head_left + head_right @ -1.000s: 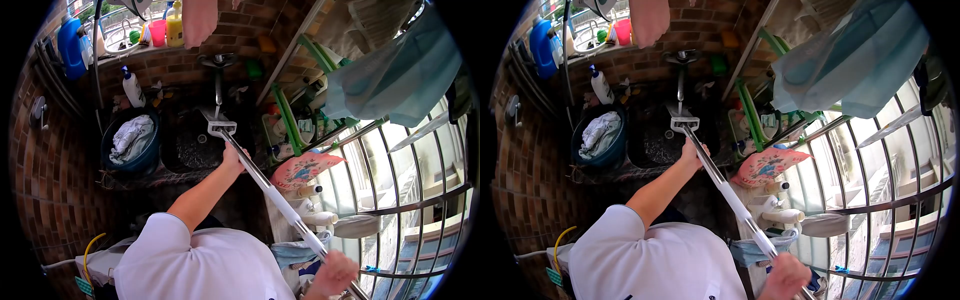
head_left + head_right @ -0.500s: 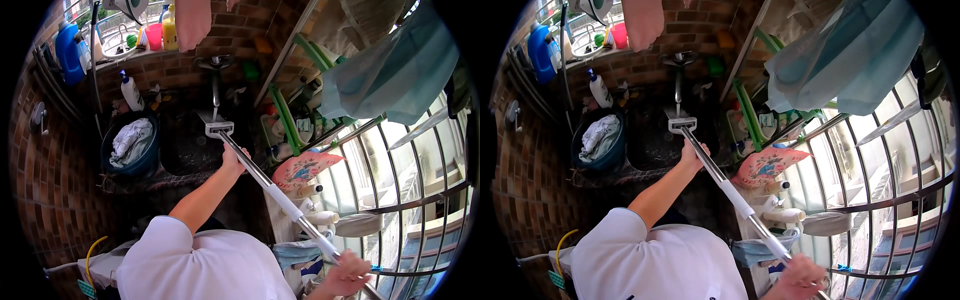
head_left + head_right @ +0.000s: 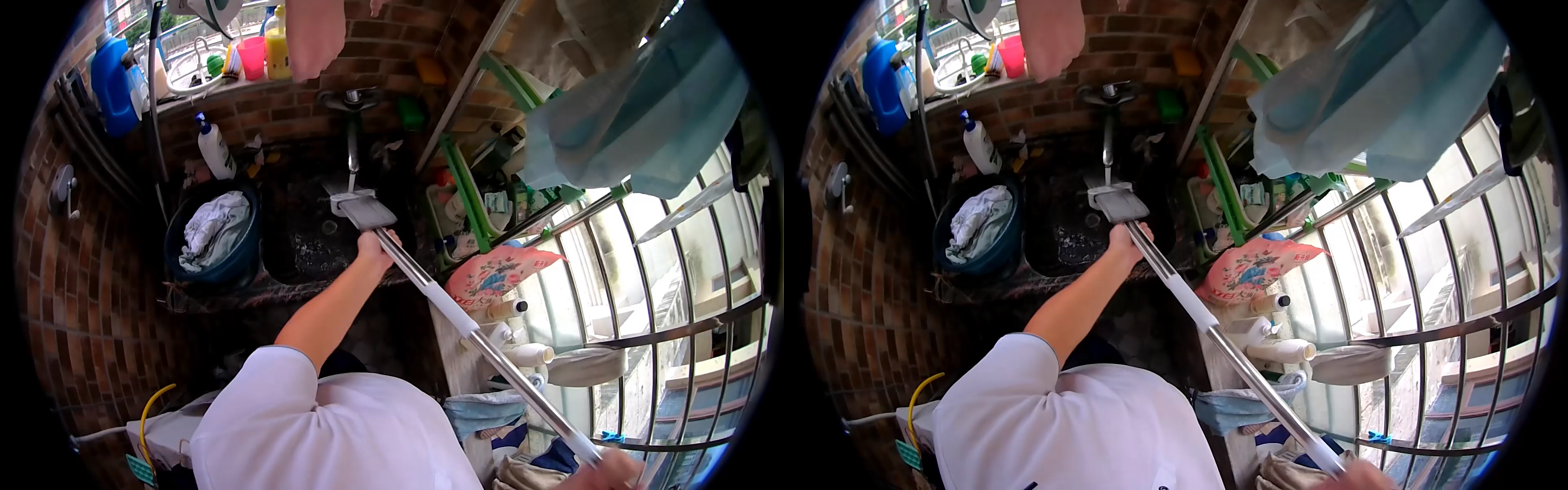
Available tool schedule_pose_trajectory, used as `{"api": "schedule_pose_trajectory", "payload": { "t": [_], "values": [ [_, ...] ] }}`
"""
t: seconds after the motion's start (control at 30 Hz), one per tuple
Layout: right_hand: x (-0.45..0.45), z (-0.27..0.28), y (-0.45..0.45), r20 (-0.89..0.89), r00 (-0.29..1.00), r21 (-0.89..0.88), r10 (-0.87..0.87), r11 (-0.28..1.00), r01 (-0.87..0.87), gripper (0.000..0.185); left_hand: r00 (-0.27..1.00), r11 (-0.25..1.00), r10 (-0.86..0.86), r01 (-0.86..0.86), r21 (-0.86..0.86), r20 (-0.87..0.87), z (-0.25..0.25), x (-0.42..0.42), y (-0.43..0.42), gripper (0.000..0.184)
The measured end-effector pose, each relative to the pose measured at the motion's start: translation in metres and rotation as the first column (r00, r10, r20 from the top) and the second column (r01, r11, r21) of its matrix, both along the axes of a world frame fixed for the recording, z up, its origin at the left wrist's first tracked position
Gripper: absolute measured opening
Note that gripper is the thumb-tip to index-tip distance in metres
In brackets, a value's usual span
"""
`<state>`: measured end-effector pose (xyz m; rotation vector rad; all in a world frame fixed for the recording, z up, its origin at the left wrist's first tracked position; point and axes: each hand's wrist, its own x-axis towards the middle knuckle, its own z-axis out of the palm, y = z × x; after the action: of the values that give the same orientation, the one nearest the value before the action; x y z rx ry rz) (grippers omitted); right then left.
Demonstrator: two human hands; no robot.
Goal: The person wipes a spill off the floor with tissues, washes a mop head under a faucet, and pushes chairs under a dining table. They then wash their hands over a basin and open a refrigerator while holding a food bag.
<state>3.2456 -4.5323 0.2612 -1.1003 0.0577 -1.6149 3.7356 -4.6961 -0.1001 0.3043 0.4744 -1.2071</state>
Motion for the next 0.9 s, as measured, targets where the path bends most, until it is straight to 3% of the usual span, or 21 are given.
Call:
{"api": "schedule_pose_trajectory", "payload": {
  "t": [0.03,0.1,0.23,0.3,0.33,0.37,0.43,0.47,0.57,0.63,0.67,0.7,0.73,0.83,0.87,0.9],
  "values": [
    [0.058,-0.012,0.000,-0.048,0.949,0.144,-0.312,0.938,0.316,0.036,0.998,0.990,0.043,-0.048,0.131,0.044,0.044,-0.018,0.005,0.056],
    [0.093,-0.033,-0.012,-0.212,0.977,0.010,-0.003,1.000,0.005,0.030,0.998,0.998,0.053,-0.054,0.042,0.023,0.040,-0.028,0.003,0.062],
    [0.098,-0.029,-0.005,-0.317,0.947,-0.010,0.040,0.999,-0.045,0.028,0.998,0.980,0.029,-0.041,0.197,0.061,0.045,-0.017,0.009,0.059],
    [0.070,0.000,0.012,-0.525,0.842,-0.068,-0.125,0.992,0.105,0.036,0.996,0.989,0.010,-0.022,0.146,0.085,0.018,0.003,0.010,0.046],
    [0.044,0.006,0.010,-0.314,0.946,-0.155,-0.075,0.988,0.027,0.034,0.998,0.973,0.011,-0.026,0.231,0.063,0.014,0.011,0.008,0.040],
    [-0.001,0.027,0.014,-0.313,0.947,-0.148,-0.074,0.989,0.028,0.034,0.998,0.990,-0.014,0.005,0.142,0.060,-0.034,0.026,0.005,0.035],
    [-0.079,0.081,0.027,-0.303,0.953,-0.172,-0.017,0.984,-0.037,0.049,0.964,0.976,0.207,-0.193,-0.102,0.164,-0.027,0.024,0.024,0.030],
    [-0.078,0.095,0.031,-0.053,0.998,-0.162,-0.037,0.986,0.028,0.048,0.975,0.988,0.108,-0.127,0.088,0.193,-0.015,0.026,0.038,0.029],
    [-0.092,0.080,0.010,0.037,0.999,-0.126,0.006,0.992,-0.001,0.047,0.961,0.982,0.128,-0.157,0.104,0.244,-0.010,0.011,0.060,0.029],
    [-0.061,0.023,-0.016,0.167,0.936,-0.081,0.311,0.950,-0.301,0.031,0.957,0.969,0.212,-0.232,0.081,0.198,0.021,-0.014,0.070,0.038],
    [0.000,0.007,-0.011,0.046,0.999,0.017,-0.020,1.000,0.019,0.031,0.974,0.984,0.147,-0.161,0.071,0.172,0.026,-0.023,0.076,0.044],
    [0.037,-0.014,-0.009,-0.106,0.965,0.106,-0.240,0.962,0.251,0.031,0.987,0.994,0.079,-0.089,0.066,0.143,0.036,-0.032,0.083,0.050],
    [0.071,-0.023,-0.006,-0.160,0.974,0.149,-0.163,0.971,0.187,0.031,0.980,0.962,0.120,-0.155,0.224,0.162,0.076,-0.044,0.083,0.059],
    [0.065,-0.025,0.003,-0.187,0.981,0.171,-0.057,0.981,0.090,0.031,0.976,0.952,0.111,-0.159,0.262,0.190,0.071,-0.019,0.087,0.059],
    [0.042,-0.022,0.005,-0.172,0.984,0.148,-0.039,0.987,0.065,0.031,0.976,0.943,0.107,-0.161,0.291,0.191,0.069,-0.009,0.087,0.049],
    [-0.002,-0.009,0.002,-0.098,0.971,0.041,0.220,0.975,-0.217,0.030,0.974,0.942,0.114,-0.168,0.289,0.195,0.045,0.006,0.085,0.049]
  ]
}}
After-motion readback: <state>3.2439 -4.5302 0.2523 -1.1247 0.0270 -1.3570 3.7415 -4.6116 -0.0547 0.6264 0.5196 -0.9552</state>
